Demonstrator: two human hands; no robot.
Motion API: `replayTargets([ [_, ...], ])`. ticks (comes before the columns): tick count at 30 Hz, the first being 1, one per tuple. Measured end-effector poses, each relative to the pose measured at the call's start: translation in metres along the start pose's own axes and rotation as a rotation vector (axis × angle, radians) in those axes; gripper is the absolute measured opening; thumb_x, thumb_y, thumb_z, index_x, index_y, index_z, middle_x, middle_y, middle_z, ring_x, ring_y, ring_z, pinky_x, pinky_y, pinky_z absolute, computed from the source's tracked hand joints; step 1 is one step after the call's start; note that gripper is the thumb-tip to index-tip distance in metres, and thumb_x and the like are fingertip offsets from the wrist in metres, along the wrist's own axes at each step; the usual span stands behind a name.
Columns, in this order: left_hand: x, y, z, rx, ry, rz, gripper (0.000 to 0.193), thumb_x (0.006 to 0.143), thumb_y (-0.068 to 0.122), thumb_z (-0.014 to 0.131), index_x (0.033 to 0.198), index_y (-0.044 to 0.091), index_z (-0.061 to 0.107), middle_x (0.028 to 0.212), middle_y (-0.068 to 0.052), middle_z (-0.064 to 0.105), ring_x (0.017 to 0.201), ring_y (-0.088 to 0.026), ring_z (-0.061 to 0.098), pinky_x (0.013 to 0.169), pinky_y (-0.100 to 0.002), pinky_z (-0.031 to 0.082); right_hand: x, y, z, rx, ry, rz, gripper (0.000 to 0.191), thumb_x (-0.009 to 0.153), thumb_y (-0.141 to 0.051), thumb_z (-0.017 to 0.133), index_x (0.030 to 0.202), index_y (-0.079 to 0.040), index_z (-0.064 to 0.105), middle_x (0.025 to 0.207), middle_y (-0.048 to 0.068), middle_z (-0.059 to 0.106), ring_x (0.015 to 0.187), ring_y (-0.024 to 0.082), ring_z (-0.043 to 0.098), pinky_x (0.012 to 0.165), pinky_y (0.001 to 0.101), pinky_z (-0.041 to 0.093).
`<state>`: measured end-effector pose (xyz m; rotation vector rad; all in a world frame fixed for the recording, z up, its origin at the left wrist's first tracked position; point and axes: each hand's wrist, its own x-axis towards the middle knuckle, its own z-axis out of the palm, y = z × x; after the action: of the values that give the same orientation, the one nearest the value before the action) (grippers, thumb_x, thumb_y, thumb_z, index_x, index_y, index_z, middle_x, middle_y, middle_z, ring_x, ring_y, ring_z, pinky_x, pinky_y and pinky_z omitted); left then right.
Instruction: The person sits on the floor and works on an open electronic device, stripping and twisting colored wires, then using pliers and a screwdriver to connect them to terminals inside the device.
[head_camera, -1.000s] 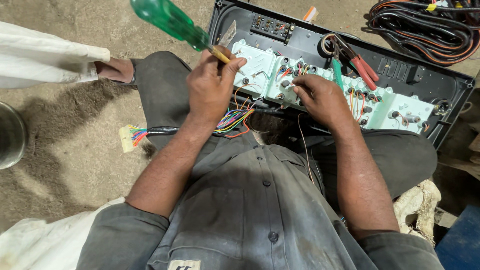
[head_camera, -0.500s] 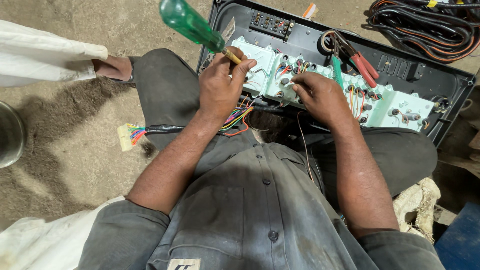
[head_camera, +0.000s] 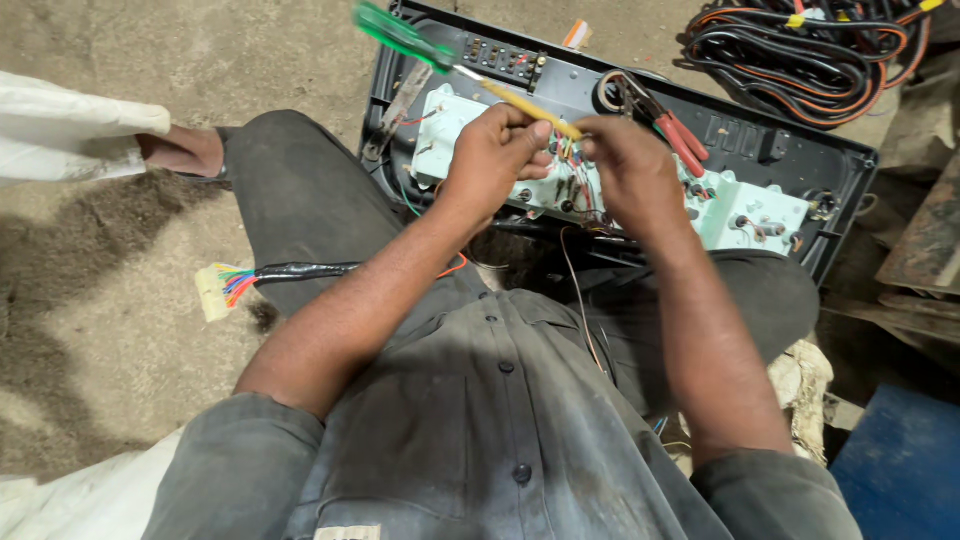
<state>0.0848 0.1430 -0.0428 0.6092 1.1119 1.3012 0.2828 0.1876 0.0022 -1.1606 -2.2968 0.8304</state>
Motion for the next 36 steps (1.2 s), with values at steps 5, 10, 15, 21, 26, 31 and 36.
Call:
replayTargets([
  [5, -0.010, 0.010, -0.039, 0.607, -0.077, 0.452, 0.024, 0.100, 0.014, 0.074, 0.116, -0.002, 0.066, 0.107, -0.013, 0.073, 0.097, -0.018, 0.073, 0.084, -0.031, 0.063, -0.013, 0.086, -0.078, -0.371, 0.052, 0.016, 0.017, 0.105, -0.011, 0.073, 0.122, -0.009, 0.070, 0.112, 0.013, 0.071, 0.104, 0.035, 0.067, 0.087, 0.0449, 0.053],
  [10, -0.047, 0.053, -0.107, 0.982, 0.061, 0.461, 0.022, 0.098, 0.012, 0.077, 0.115, 0.001, 0.071, 0.112, -0.016, 0.074, 0.100, -0.026, 0.073, 0.085, -0.036, 0.056, -0.060, 0.168, -0.162, -0.344, 0.008, 0.313, 0.020, 0.103, -0.005, 0.068, 0.123, -0.005, 0.072, 0.109, 0.014, 0.072, 0.102, 0.026, 0.068, 0.091, 0.0380, 0.053],
  [15, -0.079, 0.087, -0.152, 1.032, 0.253, 0.355, 0.021, 0.102, 0.014, 0.077, 0.118, 0.001, 0.072, 0.108, -0.013, 0.075, 0.096, -0.024, 0.073, 0.086, -0.034, 0.056, -0.105, 0.208, -0.174, -0.169, 0.059, 0.635, 0.021, 0.103, -0.009, 0.069, 0.123, -0.008, 0.072, 0.105, 0.007, 0.073, 0.095, 0.013, 0.064, 0.086, 0.0306, 0.050],
  [21, -0.074, 0.095, -0.162, 1.118, 0.282, 0.448, 0.018, 0.102, 0.011, 0.077, 0.115, 0.000, 0.071, 0.111, -0.015, 0.074, 0.097, -0.026, 0.074, 0.087, -0.035, 0.057, -0.122, 0.207, -0.166, -0.290, 0.086, 0.691, 0.021, 0.098, -0.010, 0.074, 0.119, -0.009, 0.076, 0.103, 0.010, 0.075, 0.094, 0.019, 0.069, 0.084, 0.0330, 0.052],
  [26, -0.064, 0.087, -0.145, 1.232, 0.232, 0.431, 0.021, 0.099, 0.017, 0.079, 0.112, 0.002, 0.072, 0.106, -0.017, 0.073, 0.089, -0.034, 0.071, 0.078, -0.042, 0.055, -0.113, 0.192, -0.162, -0.645, 0.014, 0.457, 0.015, 0.096, -0.011, 0.082, 0.110, -0.005, 0.080, 0.104, 0.022, 0.073, 0.097, 0.036, 0.070, 0.085, 0.0432, 0.053],
  [31, -0.056, 0.071, -0.130, 1.275, 0.169, 0.402, 0.021, 0.094, 0.018, 0.077, 0.109, 0.003, 0.073, 0.106, -0.018, 0.073, 0.095, -0.038, 0.069, 0.082, -0.047, 0.053, -0.084, 0.153, -0.144, -0.323, 0.133, 0.383, 0.020, 0.101, -0.014, 0.074, 0.118, -0.004, 0.074, 0.115, 0.016, 0.073, 0.106, 0.028, 0.072, 0.094, 0.0387, 0.055],
  [36, -0.035, 0.042, -0.114, 1.239, 0.057, 0.450, 0.018, 0.092, 0.014, 0.074, 0.106, 0.004, 0.075, 0.107, -0.017, 0.073, 0.101, -0.038, 0.067, 0.085, -0.048, 0.052, -0.030, 0.099, -0.082, -0.240, -0.077, 0.428, 0.042, 0.094, -0.028, 0.079, 0.127, -0.005, 0.069, 0.127, 0.016, 0.065, 0.107, 0.030, 0.068, 0.088, 0.0410, 0.054],
])
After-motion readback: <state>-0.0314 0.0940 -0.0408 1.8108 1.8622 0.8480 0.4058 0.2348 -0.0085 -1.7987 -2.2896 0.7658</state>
